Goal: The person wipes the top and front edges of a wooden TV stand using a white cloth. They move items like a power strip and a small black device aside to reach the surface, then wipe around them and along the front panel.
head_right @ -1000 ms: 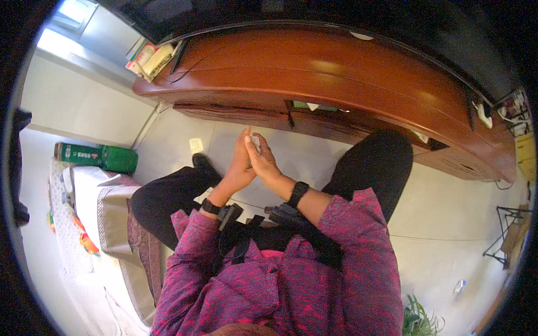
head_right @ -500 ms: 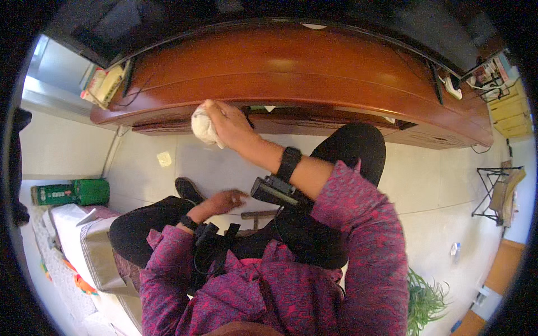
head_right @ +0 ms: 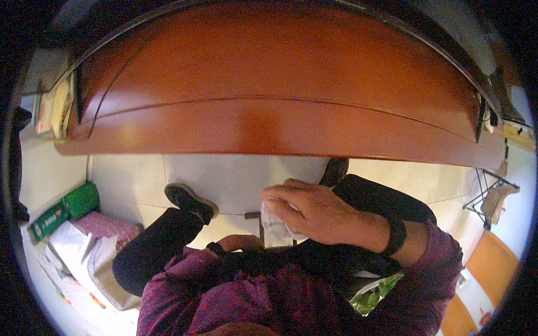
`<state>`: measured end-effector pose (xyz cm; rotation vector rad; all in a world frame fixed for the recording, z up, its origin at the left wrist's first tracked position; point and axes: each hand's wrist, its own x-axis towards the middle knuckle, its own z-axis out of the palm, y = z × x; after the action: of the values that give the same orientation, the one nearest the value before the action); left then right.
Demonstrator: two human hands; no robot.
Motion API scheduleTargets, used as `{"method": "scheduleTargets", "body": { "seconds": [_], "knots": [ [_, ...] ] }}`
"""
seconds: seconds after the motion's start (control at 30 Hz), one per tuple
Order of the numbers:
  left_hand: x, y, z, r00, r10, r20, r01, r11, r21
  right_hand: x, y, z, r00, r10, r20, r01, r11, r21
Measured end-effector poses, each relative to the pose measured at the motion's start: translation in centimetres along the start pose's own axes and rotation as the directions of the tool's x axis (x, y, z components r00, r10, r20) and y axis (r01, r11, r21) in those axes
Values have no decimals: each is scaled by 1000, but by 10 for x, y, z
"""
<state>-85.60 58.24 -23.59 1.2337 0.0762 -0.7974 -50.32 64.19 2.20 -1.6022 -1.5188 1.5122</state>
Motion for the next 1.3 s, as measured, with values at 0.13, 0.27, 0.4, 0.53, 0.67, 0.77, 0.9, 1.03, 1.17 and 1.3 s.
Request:
{"method": "scheduleTargets", "body": {
  "seconds": [0.13,0.27,0.4,0.53,0.67,0.77,0.9,1.03,1.17,1.3],
  "knots": [
    [-11,-28,-2,979,-98,178,87,994,66,-8,1,-5,981,194,-9,-193,981,23],
    [-31,-46,-11,929,-175,326,131,980,152,-13,-9,11,974,149,-173,-140,988,64],
    [-44,-50,-24,847,-265,462,146,950,276,-26,-17,34,957,205,-205,-176,973,150],
    [-57,-47,-36,785,-349,511,150,908,390,-48,-15,55,934,194,-300,-145,973,179],
    [-87,-37,-51,822,-350,448,167,902,399,-69,-32,82,914,67,-400,-45,997,66],
    [-112,-24,-59,865,-322,385,151,899,412,-64,-55,116,892,-43,-450,1,996,-93],
    [-109,25,-73,941,-296,161,166,824,542,-62,-65,140,836,-147,-529,3,965,-263],
    [-113,107,-91,935,157,-319,29,860,509,-44,-67,159,778,-166,-606,-45,947,-317],
    [-149,179,-64,749,341,-568,-349,932,100,-24,-65,169,755,-159,-636,-93,934,-344],
    [-165,211,-30,729,319,-606,-250,948,198,-16,-60,182,807,-75,-586,-128,946,-297]
  ]
}}
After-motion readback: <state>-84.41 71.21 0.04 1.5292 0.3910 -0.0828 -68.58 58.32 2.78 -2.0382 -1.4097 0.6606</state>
